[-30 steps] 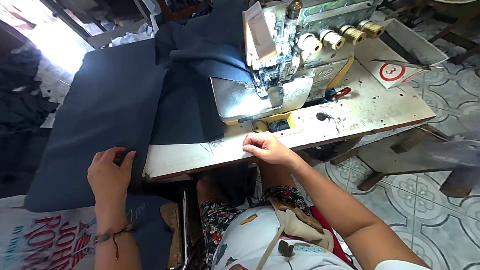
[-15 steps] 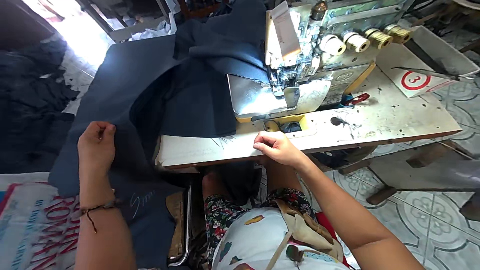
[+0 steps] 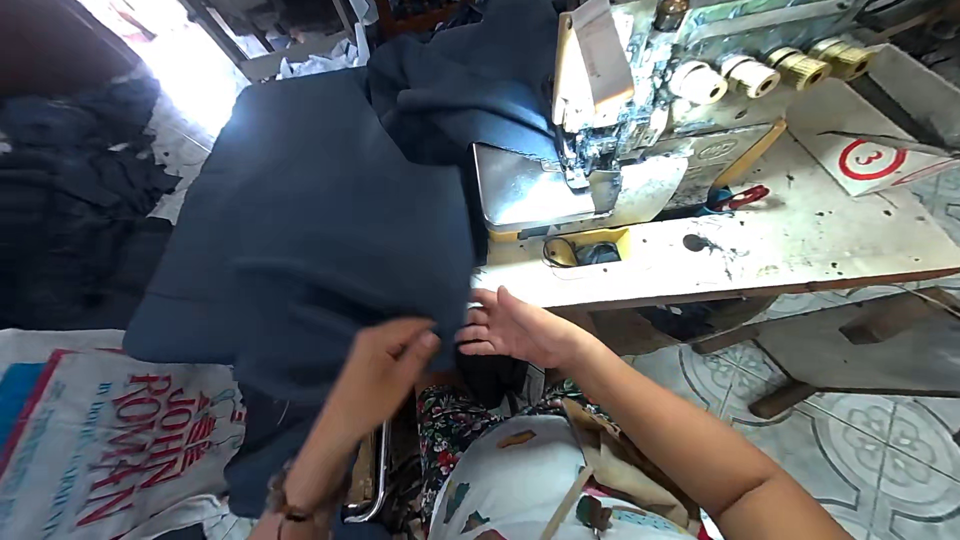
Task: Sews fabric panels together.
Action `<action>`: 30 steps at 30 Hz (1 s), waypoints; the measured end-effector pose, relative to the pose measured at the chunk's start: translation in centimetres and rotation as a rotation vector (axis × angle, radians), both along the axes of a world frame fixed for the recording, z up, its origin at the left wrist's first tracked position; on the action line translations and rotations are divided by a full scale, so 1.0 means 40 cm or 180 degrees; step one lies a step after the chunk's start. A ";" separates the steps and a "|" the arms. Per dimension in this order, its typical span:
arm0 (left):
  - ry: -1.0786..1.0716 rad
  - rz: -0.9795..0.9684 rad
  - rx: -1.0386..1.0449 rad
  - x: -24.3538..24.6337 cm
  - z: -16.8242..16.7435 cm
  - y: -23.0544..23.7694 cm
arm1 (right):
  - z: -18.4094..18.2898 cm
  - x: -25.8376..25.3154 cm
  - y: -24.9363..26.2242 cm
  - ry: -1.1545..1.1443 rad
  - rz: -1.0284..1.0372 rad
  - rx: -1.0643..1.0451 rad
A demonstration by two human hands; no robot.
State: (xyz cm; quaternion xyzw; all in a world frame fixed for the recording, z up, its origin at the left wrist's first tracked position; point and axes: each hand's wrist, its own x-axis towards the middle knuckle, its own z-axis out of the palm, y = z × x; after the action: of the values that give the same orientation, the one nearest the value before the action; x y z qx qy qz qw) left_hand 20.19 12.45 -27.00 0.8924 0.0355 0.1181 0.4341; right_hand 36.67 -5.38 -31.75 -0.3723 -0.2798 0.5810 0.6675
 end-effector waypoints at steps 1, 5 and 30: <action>0.0084 -0.0538 -0.0193 -0.009 -0.014 -0.037 | 0.006 -0.001 0.000 0.0289 -0.0222 -0.0110; 0.0339 -0.1999 0.0141 0.008 -0.032 -0.121 | 0.046 0.009 -0.004 0.0205 -0.1308 -0.1089; -0.0455 -0.1025 -0.0010 0.315 -0.100 -0.065 | -0.092 0.010 -0.148 -0.0785 -0.1597 -0.0673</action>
State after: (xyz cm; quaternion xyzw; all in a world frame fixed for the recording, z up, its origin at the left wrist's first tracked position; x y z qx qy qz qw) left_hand 32.80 9.86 -30.98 0.8752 -0.1387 0.1102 0.4502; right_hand 37.06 -11.29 -35.44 -0.5651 -0.1959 0.3741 0.7088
